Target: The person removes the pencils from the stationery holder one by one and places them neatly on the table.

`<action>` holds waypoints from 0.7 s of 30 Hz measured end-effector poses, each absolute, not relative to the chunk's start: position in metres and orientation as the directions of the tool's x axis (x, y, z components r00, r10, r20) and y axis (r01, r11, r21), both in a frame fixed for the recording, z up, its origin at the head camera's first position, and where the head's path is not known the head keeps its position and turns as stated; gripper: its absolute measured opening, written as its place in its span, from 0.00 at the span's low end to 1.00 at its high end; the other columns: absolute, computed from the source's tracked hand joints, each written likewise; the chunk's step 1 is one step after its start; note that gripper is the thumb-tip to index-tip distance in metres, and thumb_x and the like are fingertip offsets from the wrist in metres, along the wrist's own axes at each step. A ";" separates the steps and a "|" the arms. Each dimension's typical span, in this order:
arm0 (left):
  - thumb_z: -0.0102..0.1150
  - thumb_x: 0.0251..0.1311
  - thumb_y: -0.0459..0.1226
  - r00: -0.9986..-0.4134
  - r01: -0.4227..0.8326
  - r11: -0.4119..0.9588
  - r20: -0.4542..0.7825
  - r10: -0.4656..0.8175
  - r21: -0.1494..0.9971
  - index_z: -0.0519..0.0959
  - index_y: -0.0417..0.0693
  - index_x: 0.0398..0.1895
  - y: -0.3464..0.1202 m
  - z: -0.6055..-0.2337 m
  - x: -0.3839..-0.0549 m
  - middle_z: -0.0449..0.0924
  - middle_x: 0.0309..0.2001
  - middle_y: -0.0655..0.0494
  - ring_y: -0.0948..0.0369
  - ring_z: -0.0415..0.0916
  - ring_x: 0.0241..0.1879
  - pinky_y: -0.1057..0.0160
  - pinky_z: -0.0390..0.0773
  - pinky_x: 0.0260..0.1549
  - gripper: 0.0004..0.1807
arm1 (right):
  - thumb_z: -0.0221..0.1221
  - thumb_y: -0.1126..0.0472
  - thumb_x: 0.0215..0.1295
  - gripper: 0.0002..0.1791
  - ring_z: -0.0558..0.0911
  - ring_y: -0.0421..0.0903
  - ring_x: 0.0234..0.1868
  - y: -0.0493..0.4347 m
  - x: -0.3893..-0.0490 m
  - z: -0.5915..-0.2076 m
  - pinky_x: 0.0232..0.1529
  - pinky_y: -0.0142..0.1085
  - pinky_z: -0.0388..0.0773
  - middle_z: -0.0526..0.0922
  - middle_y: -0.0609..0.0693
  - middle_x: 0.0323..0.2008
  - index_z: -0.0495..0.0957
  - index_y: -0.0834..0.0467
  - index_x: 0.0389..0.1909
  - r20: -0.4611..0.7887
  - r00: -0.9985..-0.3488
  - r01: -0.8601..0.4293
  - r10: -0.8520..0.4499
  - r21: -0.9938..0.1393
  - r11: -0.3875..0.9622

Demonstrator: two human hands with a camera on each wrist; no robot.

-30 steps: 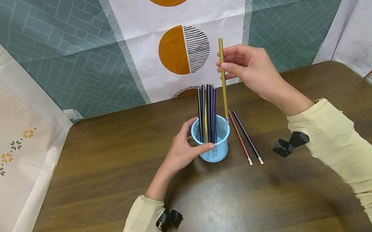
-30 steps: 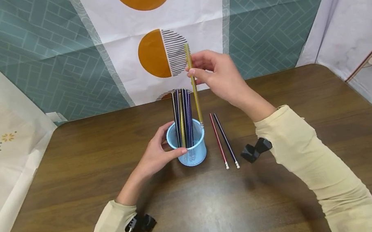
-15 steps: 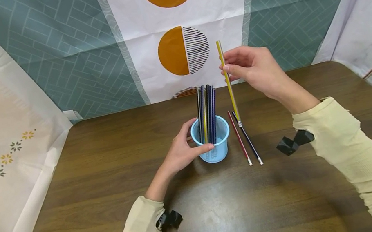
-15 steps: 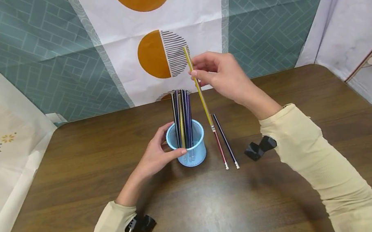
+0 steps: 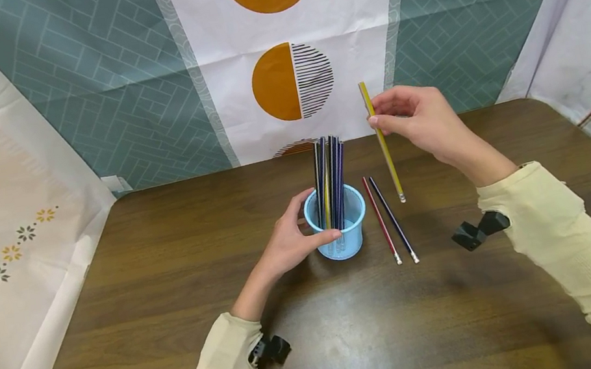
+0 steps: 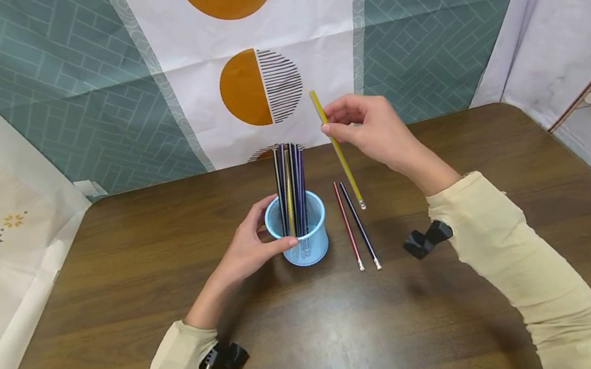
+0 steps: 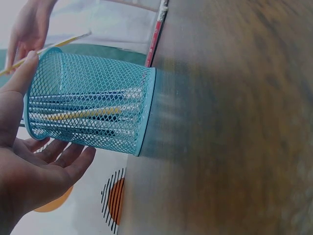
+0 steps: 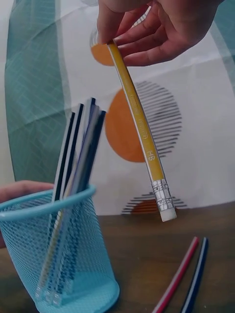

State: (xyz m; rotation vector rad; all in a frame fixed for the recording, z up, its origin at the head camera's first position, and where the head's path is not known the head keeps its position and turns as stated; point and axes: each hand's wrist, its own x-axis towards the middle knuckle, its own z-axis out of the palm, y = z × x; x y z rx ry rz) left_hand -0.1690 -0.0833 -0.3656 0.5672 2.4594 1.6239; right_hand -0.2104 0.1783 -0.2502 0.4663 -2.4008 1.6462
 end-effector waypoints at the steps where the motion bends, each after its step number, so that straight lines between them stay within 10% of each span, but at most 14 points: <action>1: 0.73 0.50 0.38 -0.919 0.232 0.343 0.090 0.385 0.910 0.57 0.46 0.72 -0.083 -0.366 -0.169 0.67 0.63 0.47 0.49 0.71 0.55 0.50 0.74 0.53 0.47 | 0.64 0.67 0.62 0.12 0.80 0.43 0.32 0.180 -0.211 -0.252 0.38 0.29 0.77 0.84 0.48 0.33 0.79 0.67 0.45 0.328 -0.933 -0.359 -0.146 -0.874 0.329; 21: 0.73 0.50 0.39 -0.920 0.235 0.343 0.093 0.382 0.909 0.58 0.47 0.72 -0.083 -0.366 -0.169 0.68 0.63 0.48 0.50 0.72 0.54 0.54 0.75 0.51 0.47 | 0.61 0.65 0.65 0.14 0.78 0.39 0.33 0.193 -0.220 -0.291 0.34 0.28 0.78 0.81 0.44 0.32 0.77 0.69 0.47 0.208 -0.973 -0.230 -0.098 -0.894 0.385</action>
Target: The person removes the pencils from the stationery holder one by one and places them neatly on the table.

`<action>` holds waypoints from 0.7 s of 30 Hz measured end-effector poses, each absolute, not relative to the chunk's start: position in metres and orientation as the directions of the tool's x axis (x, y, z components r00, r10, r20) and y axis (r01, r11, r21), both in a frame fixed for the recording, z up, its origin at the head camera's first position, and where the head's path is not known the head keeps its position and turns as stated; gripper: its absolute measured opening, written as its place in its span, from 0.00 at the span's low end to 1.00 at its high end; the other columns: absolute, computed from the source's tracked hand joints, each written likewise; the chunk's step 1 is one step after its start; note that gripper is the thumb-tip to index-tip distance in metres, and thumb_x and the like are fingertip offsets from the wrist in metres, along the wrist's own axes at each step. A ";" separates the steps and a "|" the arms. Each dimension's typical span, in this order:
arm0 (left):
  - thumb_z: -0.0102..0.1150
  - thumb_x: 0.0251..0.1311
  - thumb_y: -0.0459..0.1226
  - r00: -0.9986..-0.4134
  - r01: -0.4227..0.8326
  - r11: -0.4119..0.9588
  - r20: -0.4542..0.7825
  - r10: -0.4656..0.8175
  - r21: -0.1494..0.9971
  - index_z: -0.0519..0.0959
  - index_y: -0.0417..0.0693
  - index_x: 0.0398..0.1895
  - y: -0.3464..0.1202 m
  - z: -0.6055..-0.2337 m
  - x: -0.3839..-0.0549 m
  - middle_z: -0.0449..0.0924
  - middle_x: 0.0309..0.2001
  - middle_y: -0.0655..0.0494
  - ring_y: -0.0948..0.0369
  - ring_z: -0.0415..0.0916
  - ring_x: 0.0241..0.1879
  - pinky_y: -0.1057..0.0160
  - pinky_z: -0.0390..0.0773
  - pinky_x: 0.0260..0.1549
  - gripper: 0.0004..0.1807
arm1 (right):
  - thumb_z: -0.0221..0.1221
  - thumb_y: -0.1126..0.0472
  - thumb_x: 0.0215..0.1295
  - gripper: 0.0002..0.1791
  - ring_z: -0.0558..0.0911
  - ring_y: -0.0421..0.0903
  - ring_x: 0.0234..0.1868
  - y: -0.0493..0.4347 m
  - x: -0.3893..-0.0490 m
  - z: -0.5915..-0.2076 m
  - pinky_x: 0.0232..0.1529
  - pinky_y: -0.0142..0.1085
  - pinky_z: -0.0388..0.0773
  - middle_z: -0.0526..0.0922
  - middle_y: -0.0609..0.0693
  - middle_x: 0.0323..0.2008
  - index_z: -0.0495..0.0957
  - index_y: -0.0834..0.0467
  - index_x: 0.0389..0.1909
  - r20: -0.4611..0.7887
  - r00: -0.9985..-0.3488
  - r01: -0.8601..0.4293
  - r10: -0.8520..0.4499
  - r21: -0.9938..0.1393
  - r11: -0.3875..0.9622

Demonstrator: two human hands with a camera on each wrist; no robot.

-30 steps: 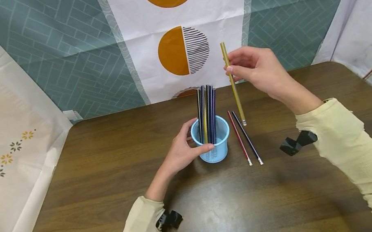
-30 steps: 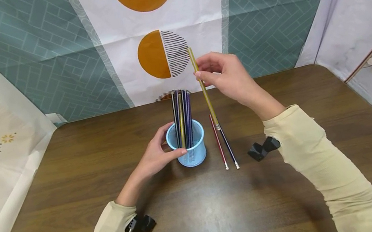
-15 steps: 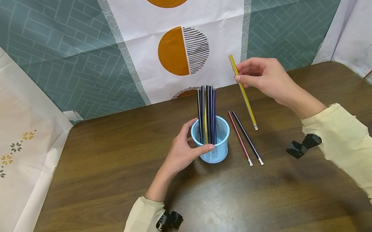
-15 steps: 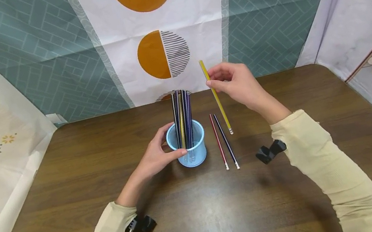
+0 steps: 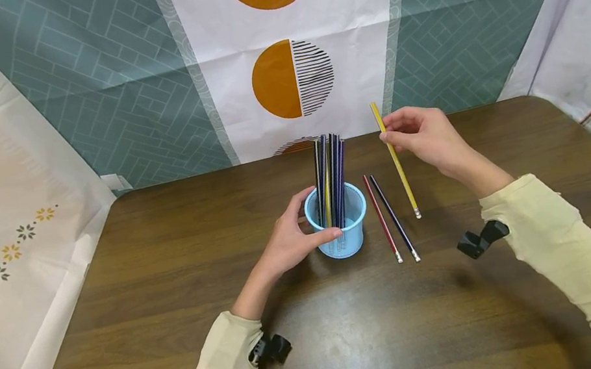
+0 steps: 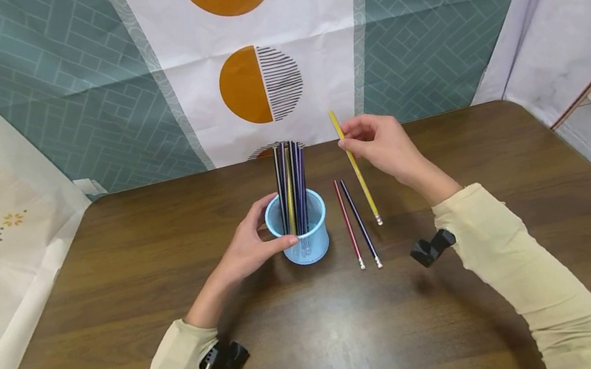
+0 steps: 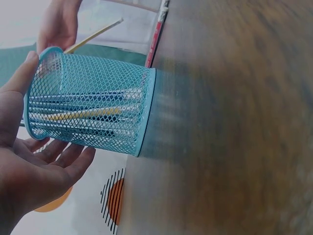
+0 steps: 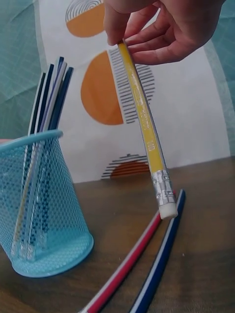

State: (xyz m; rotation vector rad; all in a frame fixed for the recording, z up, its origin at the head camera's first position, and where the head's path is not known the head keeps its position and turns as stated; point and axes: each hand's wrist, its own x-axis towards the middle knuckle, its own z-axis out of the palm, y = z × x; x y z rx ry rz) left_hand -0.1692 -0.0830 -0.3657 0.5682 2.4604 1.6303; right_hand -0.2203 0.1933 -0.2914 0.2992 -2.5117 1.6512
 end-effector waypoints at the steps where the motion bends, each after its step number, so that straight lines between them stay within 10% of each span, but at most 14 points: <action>1: 0.73 0.50 0.39 -0.919 0.235 0.342 0.094 0.382 0.910 0.58 0.47 0.72 -0.083 -0.366 -0.169 0.68 0.63 0.48 0.50 0.72 0.54 0.54 0.75 0.51 0.47 | 0.61 0.65 0.65 0.14 0.78 0.39 0.33 0.194 -0.220 -0.293 0.35 0.27 0.78 0.81 0.44 0.32 0.76 0.69 0.48 0.200 -0.975 -0.222 -0.096 -0.892 0.394; 21: 0.73 0.50 0.40 -0.923 0.234 0.370 0.085 0.376 0.899 0.58 0.47 0.72 -0.083 -0.364 -0.168 0.67 0.63 0.47 0.50 0.72 0.54 0.53 0.75 0.51 0.47 | 0.60 0.66 0.66 0.15 0.77 0.38 0.31 0.207 -0.222 -0.342 0.35 0.32 0.81 0.81 0.62 0.39 0.76 0.73 0.48 0.155 -0.984 -0.175 -0.082 -0.843 0.509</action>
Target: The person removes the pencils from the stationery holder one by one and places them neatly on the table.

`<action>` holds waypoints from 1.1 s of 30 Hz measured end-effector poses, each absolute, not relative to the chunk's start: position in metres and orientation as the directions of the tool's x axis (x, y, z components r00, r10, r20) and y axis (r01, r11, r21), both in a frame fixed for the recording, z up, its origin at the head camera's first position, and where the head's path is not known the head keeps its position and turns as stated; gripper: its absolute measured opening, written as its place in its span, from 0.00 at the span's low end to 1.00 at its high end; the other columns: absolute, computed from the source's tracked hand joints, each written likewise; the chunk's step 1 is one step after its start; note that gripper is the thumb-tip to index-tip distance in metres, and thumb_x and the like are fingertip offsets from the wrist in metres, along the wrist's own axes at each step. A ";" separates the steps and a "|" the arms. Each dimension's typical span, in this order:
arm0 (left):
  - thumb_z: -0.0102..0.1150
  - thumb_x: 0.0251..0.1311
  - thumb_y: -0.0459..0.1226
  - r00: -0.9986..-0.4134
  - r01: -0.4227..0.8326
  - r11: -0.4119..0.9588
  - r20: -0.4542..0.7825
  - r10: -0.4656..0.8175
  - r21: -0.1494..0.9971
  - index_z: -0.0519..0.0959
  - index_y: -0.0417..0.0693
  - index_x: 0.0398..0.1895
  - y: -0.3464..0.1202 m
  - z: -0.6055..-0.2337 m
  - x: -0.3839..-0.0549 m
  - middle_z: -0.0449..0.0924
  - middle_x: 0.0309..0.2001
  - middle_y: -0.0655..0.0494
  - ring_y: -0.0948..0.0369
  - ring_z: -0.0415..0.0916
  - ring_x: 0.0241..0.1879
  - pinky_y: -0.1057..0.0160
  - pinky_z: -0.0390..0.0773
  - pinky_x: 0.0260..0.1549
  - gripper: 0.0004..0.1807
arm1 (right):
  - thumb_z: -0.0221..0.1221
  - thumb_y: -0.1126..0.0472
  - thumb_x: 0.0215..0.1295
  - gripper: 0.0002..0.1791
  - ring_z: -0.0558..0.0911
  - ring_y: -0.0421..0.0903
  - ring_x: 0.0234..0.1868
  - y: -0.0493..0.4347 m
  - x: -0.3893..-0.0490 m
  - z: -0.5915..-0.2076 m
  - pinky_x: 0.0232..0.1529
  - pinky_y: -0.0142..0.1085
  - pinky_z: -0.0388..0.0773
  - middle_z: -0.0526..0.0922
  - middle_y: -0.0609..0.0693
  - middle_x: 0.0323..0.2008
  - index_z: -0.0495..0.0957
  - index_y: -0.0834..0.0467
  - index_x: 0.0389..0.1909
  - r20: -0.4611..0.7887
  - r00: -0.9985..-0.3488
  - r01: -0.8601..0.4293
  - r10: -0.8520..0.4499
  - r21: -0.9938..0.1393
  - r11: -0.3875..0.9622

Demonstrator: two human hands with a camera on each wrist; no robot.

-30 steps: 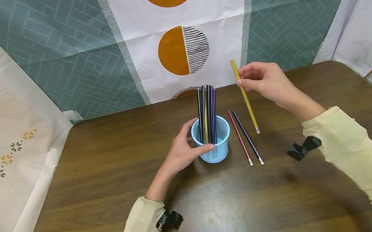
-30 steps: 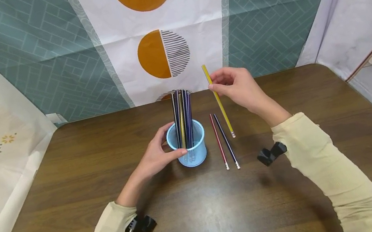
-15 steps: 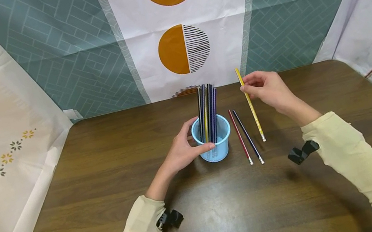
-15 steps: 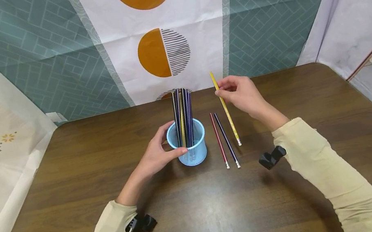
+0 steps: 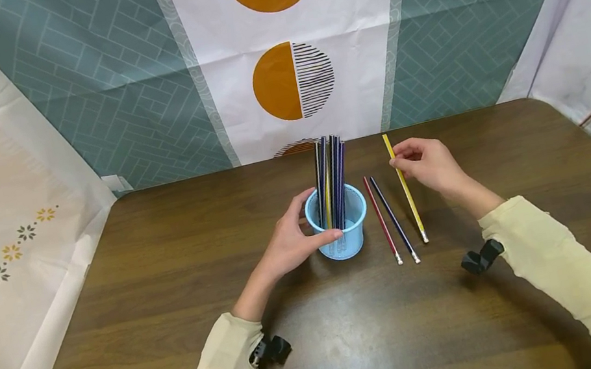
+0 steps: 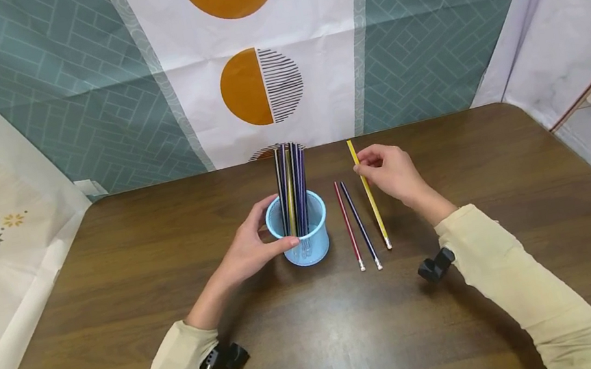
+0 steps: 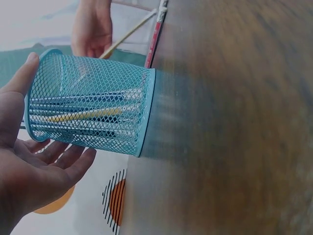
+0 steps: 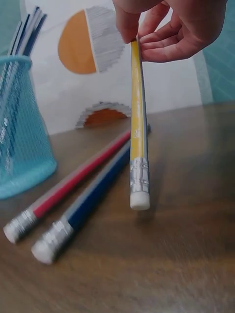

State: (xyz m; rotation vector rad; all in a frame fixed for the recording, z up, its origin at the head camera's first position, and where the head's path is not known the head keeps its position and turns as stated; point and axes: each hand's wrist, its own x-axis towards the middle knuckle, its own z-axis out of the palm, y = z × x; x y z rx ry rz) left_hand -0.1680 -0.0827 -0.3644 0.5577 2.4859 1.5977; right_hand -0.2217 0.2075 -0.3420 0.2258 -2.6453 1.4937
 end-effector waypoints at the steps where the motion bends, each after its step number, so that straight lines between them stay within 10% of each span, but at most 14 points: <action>1: 0.73 0.50 0.40 -0.922 0.235 0.372 0.086 0.377 0.898 0.58 0.46 0.72 -0.083 -0.365 -0.168 0.67 0.63 0.47 0.49 0.72 0.54 0.53 0.75 0.51 0.47 | 0.60 0.66 0.66 0.15 0.78 0.38 0.31 0.208 -0.222 -0.345 0.35 0.32 0.81 0.81 0.62 0.39 0.76 0.73 0.48 0.148 -0.986 -0.168 -0.079 -0.843 0.512; 33: 0.73 0.50 0.40 -0.920 0.247 0.379 0.093 0.381 0.892 0.57 0.47 0.72 -0.082 -0.365 -0.169 0.67 0.63 0.46 0.49 0.73 0.53 0.53 0.75 0.51 0.47 | 0.57 0.64 0.68 0.17 0.80 0.44 0.31 0.214 -0.230 -0.389 0.30 0.30 0.80 0.80 0.65 0.42 0.75 0.73 0.52 -0.007 -0.998 -0.033 -0.066 -0.808 0.589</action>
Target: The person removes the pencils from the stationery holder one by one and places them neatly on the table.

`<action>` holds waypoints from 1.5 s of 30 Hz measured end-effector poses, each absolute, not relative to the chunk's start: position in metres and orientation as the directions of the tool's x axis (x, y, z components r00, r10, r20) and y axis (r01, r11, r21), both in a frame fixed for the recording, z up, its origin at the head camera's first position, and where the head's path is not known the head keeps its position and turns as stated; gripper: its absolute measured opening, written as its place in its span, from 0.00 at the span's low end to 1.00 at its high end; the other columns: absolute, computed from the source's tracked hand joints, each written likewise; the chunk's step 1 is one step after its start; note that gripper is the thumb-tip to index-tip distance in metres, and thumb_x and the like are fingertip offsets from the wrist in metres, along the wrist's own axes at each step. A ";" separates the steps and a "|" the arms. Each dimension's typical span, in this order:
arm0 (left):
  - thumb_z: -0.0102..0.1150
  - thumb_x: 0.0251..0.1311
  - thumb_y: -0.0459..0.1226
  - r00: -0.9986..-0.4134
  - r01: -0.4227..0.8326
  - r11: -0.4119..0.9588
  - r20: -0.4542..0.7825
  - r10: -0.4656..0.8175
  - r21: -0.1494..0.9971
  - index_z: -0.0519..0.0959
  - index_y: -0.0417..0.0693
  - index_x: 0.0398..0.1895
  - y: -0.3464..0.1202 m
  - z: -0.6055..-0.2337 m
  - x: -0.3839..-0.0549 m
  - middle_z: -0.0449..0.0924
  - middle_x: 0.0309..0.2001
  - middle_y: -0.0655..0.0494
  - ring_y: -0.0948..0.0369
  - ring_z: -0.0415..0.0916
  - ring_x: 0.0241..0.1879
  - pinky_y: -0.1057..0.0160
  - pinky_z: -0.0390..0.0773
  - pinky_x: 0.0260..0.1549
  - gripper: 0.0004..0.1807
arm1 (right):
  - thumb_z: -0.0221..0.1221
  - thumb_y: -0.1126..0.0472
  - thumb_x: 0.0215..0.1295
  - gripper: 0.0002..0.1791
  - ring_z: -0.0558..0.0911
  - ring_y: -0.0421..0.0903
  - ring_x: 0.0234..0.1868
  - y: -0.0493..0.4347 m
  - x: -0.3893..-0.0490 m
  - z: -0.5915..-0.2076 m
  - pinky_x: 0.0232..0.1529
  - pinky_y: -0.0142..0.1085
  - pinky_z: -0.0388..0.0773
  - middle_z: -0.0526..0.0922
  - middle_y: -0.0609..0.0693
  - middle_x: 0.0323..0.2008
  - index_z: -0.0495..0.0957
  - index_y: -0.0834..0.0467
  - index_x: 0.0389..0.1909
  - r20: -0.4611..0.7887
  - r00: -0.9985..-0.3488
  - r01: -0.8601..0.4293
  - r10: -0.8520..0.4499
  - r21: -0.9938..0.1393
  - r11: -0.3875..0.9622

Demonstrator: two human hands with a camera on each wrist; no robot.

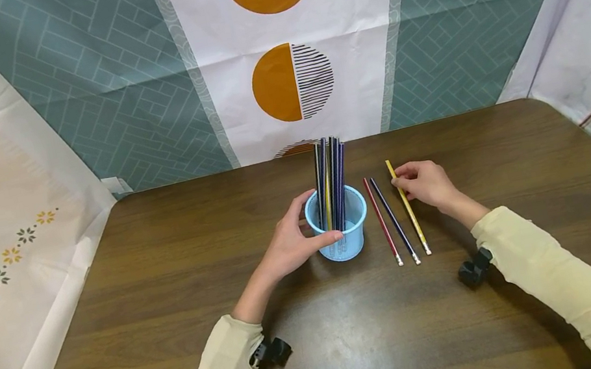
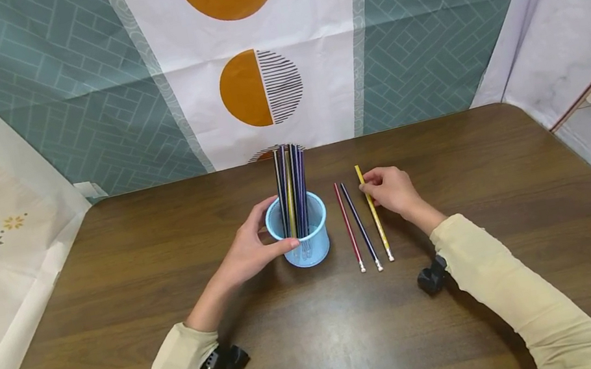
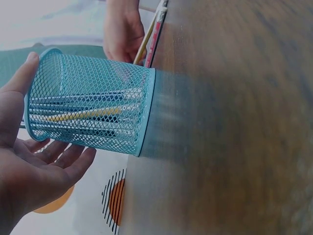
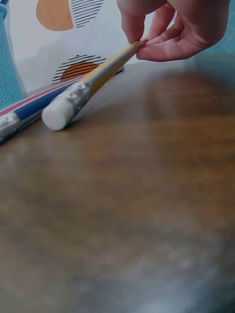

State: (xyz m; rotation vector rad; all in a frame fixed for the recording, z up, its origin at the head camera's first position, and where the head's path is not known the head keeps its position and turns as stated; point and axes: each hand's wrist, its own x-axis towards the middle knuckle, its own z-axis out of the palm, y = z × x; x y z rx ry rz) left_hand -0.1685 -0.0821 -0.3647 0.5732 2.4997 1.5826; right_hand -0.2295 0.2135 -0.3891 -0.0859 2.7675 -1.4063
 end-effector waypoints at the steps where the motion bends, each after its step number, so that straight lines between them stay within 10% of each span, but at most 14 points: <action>1: 0.73 0.50 0.40 -0.920 0.248 0.379 0.094 0.381 0.892 0.57 0.46 0.72 -0.082 -0.365 -0.169 0.67 0.63 0.46 0.49 0.73 0.53 0.53 0.75 0.51 0.47 | 0.57 0.64 0.68 0.17 0.80 0.44 0.31 0.213 -0.230 -0.390 0.30 0.30 0.80 0.80 0.65 0.42 0.75 0.73 0.51 -0.009 -0.998 -0.031 -0.064 -0.811 0.584; 45: 0.72 0.51 0.37 -0.917 0.243 0.341 0.101 0.386 0.908 0.57 0.45 0.71 -0.082 -0.366 -0.168 0.68 0.61 0.45 0.50 0.73 0.51 0.52 0.76 0.51 0.46 | 0.58 0.66 0.66 0.14 0.80 0.43 0.24 0.206 -0.227 -0.395 0.23 0.30 0.79 0.81 0.62 0.33 0.77 0.73 0.47 -0.004 -0.997 -0.049 -0.078 -0.748 0.661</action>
